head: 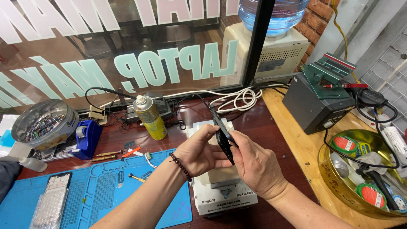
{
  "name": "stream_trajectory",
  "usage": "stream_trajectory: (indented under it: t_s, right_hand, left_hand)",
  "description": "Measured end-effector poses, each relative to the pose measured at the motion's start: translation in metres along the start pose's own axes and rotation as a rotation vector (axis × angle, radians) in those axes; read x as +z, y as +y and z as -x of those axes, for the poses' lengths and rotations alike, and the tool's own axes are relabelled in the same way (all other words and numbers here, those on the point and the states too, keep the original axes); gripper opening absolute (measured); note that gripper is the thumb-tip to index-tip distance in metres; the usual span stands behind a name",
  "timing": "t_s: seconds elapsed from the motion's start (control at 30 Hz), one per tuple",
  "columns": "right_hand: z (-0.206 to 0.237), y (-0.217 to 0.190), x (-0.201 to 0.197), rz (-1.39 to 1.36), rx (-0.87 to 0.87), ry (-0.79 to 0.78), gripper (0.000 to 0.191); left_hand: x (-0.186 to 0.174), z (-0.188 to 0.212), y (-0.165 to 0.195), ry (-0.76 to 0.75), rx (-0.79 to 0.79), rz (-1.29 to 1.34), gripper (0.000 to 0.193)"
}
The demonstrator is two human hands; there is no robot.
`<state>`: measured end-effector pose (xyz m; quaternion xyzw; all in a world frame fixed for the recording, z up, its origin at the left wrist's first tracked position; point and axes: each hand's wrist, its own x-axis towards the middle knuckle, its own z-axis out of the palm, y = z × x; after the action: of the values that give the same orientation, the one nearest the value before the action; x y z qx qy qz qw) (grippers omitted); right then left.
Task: The person uses a metal prying tool to separate the back cover of a smartphone from its frame, then opens the device to reveal the internal components. They proceed to unscrew several screws from the internal chassis using a screwdriver.
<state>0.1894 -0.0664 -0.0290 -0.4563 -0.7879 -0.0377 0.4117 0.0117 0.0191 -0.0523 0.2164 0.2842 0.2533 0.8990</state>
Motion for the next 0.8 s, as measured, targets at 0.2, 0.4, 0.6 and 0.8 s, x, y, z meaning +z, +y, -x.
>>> stream_trajectory:
  t_s: [0.2, 0.4, 0.6, 0.8]
  right_hand:
    - [0.001, 0.002, -0.008, -0.136, 0.295, -0.203, 0.039]
    - [-0.02, 0.017, -0.02, -0.406, 0.719, -0.375, 0.04]
    - [-0.058, 0.037, -0.015, -0.55, 0.791, -0.415, 0.031]
    - [-0.063, 0.044, -0.003, -0.55, 0.83, -0.665, 0.028]
  left_hand:
    - [0.009, 0.002, 0.001, 0.123, 0.126, -0.09, 0.052]
    - [0.031, 0.007, -0.002, 0.287, 0.268, -0.305, 0.089]
    - [0.053, 0.005, -0.025, 0.43, 0.361, -0.524, 0.094]
    - [0.061, 0.013, -0.033, 0.528, 0.301, -0.426, 0.084]
